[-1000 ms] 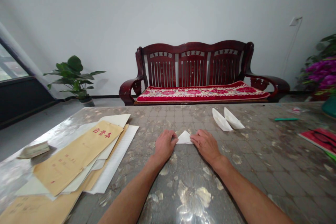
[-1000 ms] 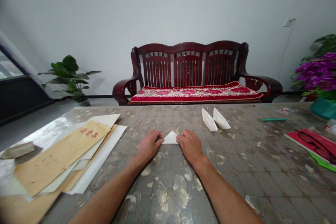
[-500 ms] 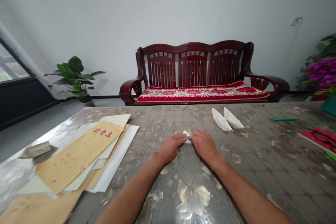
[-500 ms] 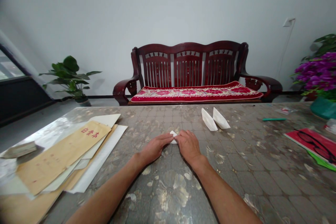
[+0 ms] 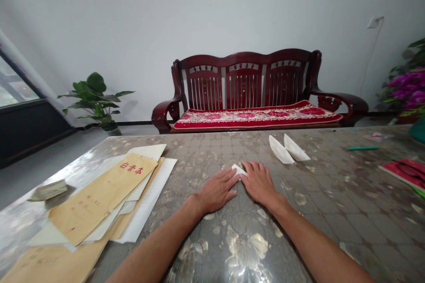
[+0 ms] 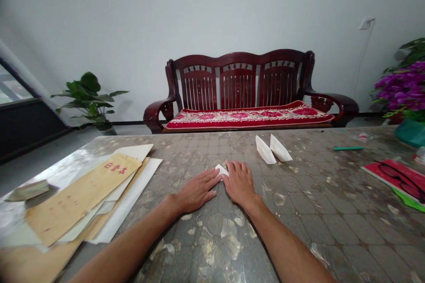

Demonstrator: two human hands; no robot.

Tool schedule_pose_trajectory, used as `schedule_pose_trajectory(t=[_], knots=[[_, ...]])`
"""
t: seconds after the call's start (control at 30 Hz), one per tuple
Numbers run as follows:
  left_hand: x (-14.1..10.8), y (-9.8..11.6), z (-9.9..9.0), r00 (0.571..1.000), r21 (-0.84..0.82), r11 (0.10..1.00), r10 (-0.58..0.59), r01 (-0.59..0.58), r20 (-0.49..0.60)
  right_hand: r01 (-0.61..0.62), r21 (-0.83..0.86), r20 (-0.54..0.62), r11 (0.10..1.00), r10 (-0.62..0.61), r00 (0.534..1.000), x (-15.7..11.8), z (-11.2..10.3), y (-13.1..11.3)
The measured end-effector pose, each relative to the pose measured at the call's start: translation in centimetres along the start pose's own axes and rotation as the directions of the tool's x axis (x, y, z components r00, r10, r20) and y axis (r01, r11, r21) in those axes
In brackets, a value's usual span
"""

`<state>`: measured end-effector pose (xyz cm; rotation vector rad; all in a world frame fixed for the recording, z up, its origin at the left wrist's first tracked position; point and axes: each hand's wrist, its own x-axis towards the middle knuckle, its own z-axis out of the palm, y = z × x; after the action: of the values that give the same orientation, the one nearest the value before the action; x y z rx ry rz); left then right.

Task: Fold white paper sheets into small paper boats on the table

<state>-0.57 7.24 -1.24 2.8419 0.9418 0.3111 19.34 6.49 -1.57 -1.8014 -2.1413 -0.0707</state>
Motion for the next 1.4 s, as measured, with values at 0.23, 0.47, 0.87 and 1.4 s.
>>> schedule_pose_trajectory(t=[0.23, 0.47, 0.87, 1.4], knots=[[-0.3, -0.2, 0.0, 1.0, 0.013, 1.0, 0.005, -0.005, 0.023, 0.004, -0.031, 0.08, 0.999, -0.002, 0.997, -0.1, 0.6, 0.3], [-0.8, -0.1, -0.9, 0.998, 0.014, 1.0, 0.001, -0.002, 0.063, -0.076, -0.055, 0.162, 0.996, 0.085, 0.983, -0.1, -0.3, 2.2], [5.1, 0.2, -0.2, 0.986, 0.086, 0.983, -0.158, 0.163, -0.059, -0.087, -0.082, 0.18, 0.993, 0.101, 0.978, -0.3, 0.3, 2.6], [4.1, -1.1, 1.1, 0.944, 0.067, 0.943, -0.327, 0.325, 0.03, -0.099, 0.026, 0.089, 0.995, 0.097, 0.991, -0.5, 0.2, 3.0]])
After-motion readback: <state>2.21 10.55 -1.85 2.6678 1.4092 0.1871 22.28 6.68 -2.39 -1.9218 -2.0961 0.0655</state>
